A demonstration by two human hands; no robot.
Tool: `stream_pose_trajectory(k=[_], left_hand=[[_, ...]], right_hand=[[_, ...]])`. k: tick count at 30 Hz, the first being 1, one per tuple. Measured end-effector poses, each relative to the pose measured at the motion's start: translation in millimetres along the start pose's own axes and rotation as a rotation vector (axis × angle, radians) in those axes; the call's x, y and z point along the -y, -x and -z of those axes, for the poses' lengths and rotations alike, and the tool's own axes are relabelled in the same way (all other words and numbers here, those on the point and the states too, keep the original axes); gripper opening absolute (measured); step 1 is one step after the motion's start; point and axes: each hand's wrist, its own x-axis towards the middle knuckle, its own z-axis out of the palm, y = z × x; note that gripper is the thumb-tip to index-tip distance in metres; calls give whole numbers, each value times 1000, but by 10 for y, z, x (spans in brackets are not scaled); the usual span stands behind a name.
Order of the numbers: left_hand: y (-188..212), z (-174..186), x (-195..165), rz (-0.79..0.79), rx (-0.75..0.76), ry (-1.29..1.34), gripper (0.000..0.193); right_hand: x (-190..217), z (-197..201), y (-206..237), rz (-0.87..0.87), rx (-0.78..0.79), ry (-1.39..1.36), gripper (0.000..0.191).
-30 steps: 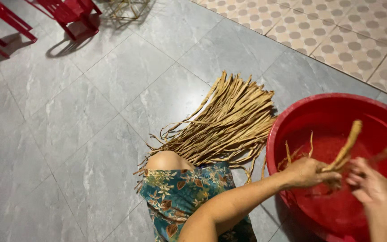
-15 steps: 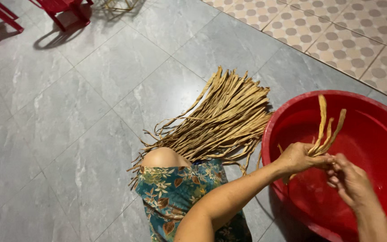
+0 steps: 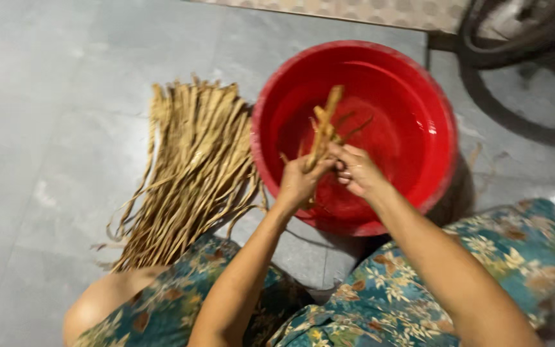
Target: The person sits on a tiled floor and repeatedly submerges bundles of dried, light-brown plant strips into a red basin filled with water. They agitate the strips by hand to ensure they are fully soaked, then lift them out and place them back into the pile on the floor.
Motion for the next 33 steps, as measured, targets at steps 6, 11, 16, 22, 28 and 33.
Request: stream_pose_trajectory(k=[6, 11, 16, 22, 28, 33], left_hand=[[-11, 84, 40, 81, 0, 160, 29], [-49, 122, 113, 90, 41, 186, 33], [-10, 179, -19, 116, 61, 233, 32], [34, 303, -228, 254, -100, 95, 34], [7, 229, -114, 158, 20, 141, 29], [11, 190, -17, 153, 85, 205, 30]], right_hand=[[-42, -62, -58, 97, 23, -33, 24], [-154, 183, -288, 37, -21, -110, 26], [50, 556, -413, 102, -334, -247, 24], [285, 348, -111, -1, -254, -319, 40], [-100, -146, 7, -16, 91, -136, 22], [-157, 408, -332, 43, -33, -138, 24]])
